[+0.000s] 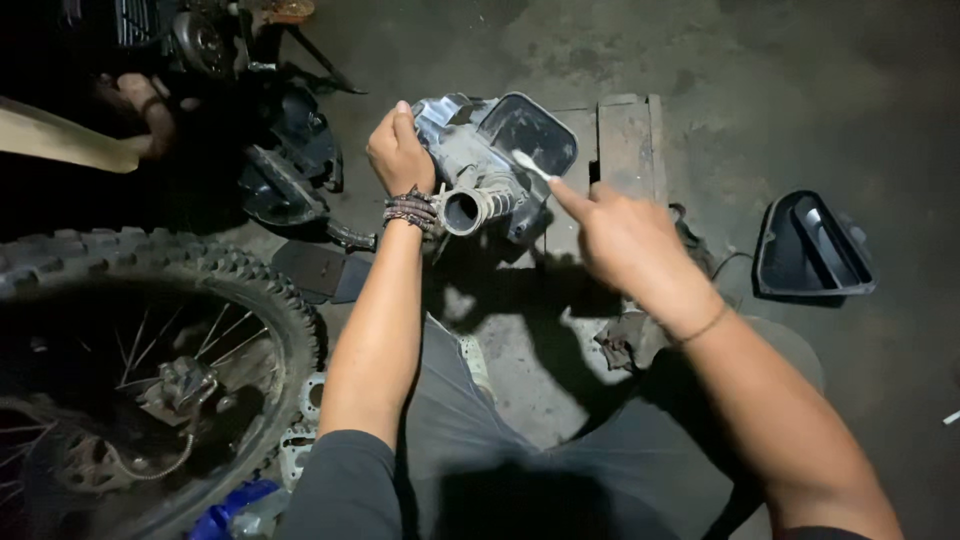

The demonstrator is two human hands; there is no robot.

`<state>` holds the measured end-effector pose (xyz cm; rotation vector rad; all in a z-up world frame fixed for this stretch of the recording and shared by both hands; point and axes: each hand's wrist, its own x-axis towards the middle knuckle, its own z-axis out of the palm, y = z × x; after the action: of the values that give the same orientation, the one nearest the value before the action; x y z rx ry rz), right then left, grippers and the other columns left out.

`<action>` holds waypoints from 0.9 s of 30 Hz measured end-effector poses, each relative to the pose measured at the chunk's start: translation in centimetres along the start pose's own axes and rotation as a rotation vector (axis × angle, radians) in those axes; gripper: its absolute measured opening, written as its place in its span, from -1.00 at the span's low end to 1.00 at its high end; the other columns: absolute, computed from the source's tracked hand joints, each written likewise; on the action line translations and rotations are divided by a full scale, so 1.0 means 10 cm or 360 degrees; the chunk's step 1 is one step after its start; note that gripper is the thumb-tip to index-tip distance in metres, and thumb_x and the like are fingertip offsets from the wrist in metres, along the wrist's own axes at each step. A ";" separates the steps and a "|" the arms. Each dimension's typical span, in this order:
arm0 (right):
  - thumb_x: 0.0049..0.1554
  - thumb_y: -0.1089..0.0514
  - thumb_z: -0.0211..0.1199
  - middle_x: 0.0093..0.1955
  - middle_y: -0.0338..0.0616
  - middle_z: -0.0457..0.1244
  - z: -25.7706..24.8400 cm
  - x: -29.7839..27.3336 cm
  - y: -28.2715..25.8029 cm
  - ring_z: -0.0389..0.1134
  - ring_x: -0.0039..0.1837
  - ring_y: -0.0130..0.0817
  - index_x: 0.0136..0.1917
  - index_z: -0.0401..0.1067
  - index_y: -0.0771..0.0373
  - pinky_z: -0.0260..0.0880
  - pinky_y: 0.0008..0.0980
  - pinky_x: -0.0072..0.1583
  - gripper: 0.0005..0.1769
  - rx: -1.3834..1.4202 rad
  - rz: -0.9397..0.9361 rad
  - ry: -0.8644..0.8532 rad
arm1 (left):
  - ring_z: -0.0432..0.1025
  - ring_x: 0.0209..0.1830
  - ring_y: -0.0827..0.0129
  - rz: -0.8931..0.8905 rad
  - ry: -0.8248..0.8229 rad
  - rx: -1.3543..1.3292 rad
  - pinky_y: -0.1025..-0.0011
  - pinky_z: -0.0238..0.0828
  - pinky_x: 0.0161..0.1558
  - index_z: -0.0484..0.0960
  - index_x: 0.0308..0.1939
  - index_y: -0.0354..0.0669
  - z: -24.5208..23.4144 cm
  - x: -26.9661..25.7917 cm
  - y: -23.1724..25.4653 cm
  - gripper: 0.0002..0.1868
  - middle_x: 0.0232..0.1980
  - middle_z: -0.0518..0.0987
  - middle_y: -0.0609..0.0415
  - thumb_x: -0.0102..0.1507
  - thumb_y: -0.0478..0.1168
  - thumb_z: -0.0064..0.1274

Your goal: The person cleans a motorcycle part using a brush and a cleaning tool, wiping and scrubbing various surfaces of the component while it is placed on a wooden pallet.

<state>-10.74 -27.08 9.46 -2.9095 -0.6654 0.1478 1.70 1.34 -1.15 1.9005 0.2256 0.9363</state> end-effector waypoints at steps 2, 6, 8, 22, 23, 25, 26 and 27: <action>0.20 0.29 0.02 -0.01 0.08 0.40 0.16 0.04 -0.07 0.51 -0.11 0.14 0.59 0.23 -0.11 0.54 0.08 -0.16 -0.29 0.0043 -0.0003 -0.0015 | 0.35 -0.49 0.23 0.0033 -0.0037 0.0027 0.32 0.37 -0.30 0.41 -0.60 -0.17 0.01 0.04 0.02 -0.51 -0.56 0.43 -0.14 0.37 0.01 -0.14; 0.09 0.46 -0.06 0.11 0.20 0.22 0.46 0.04 0.04 0.40 -0.21 0.33 0.71 -0.18 0.08 0.42 0.23 -0.20 -0.03 0.0013 -0.0080 -0.0359 | -0.03 -0.56 0.42 0.0200 -0.0038 0.0116 0.27 -0.17 -0.42 0.14 -0.58 -0.07 0.04 0.02 -0.05 -0.52 -0.59 0.07 0.17 0.44 -0.05 -0.26; 0.11 0.44 -0.02 0.05 0.12 0.21 0.30 -0.09 0.05 0.38 -0.21 0.27 0.72 -0.20 -0.02 0.37 0.13 -0.23 0.00 -0.0030 -0.0022 -0.0533 | -0.07 -0.60 0.43 0.0176 -0.0034 0.0107 0.30 -0.21 -0.42 0.12 -0.60 -0.05 0.02 0.00 0.04 -0.49 -0.61 0.04 0.18 0.45 -0.03 -0.28; 0.07 0.43 -0.07 0.02 0.24 0.24 0.50 -0.28 -0.30 0.35 -0.10 0.33 0.71 -0.25 0.20 0.35 0.13 -0.16 -0.01 0.0309 0.0043 -0.0575 | -0.09 -0.60 0.43 0.0075 0.0033 0.0073 0.31 -0.21 -0.43 0.16 -0.63 -0.05 0.02 -0.03 0.04 -0.48 -0.65 0.06 0.18 0.43 -0.03 -0.23; 0.14 0.36 -0.09 -0.03 0.24 0.24 0.41 -0.28 -0.30 0.33 -0.13 0.32 0.71 -0.20 0.16 0.34 0.14 -0.17 -0.10 0.0389 0.0113 -0.0492 | -0.12 -0.62 0.45 0.0093 0.0015 0.0035 0.35 -0.24 -0.43 0.15 -0.63 -0.03 0.03 -0.02 0.02 -0.46 -0.65 0.03 0.20 0.44 0.01 -0.25; 0.22 0.29 -0.11 -0.08 0.24 0.23 0.30 -0.22 -0.28 0.31 -0.15 0.32 0.71 -0.14 0.12 0.33 0.15 -0.18 -0.19 0.0473 0.0197 -0.0402 | -0.16 -0.63 0.47 0.0117 -0.0016 -0.0011 0.38 -0.27 -0.42 0.15 -0.63 -0.01 0.06 0.00 0.02 -0.45 -0.64 0.00 0.21 0.45 0.05 -0.27; 0.28 0.20 -0.17 -0.03 0.25 0.24 0.29 -0.15 -0.25 0.31 -0.13 0.37 0.71 -0.16 0.10 0.32 0.22 -0.16 -0.25 0.0526 0.0254 -0.0286 | -0.13 -0.62 0.45 0.0111 0.0008 0.0014 0.36 -0.24 -0.43 0.15 -0.63 -0.03 0.07 0.01 0.02 -0.45 -0.64 0.02 0.20 0.45 0.04 -0.26; 0.33 0.11 -0.23 0.02 0.27 0.24 0.29 -0.11 -0.25 0.31 -0.10 0.41 0.71 -0.17 0.08 0.31 0.30 -0.13 -0.30 0.0581 0.0309 -0.0182 | -0.10 -0.61 0.44 0.0095 0.0028 0.0048 0.33 -0.22 -0.43 0.16 -0.63 -0.05 0.06 -0.01 0.00 -0.45 -0.64 0.04 0.19 0.44 0.02 -0.26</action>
<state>-13.16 -24.98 7.09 -2.6178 -0.3263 0.4142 2.05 0.91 -1.38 1.9362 0.1952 0.9954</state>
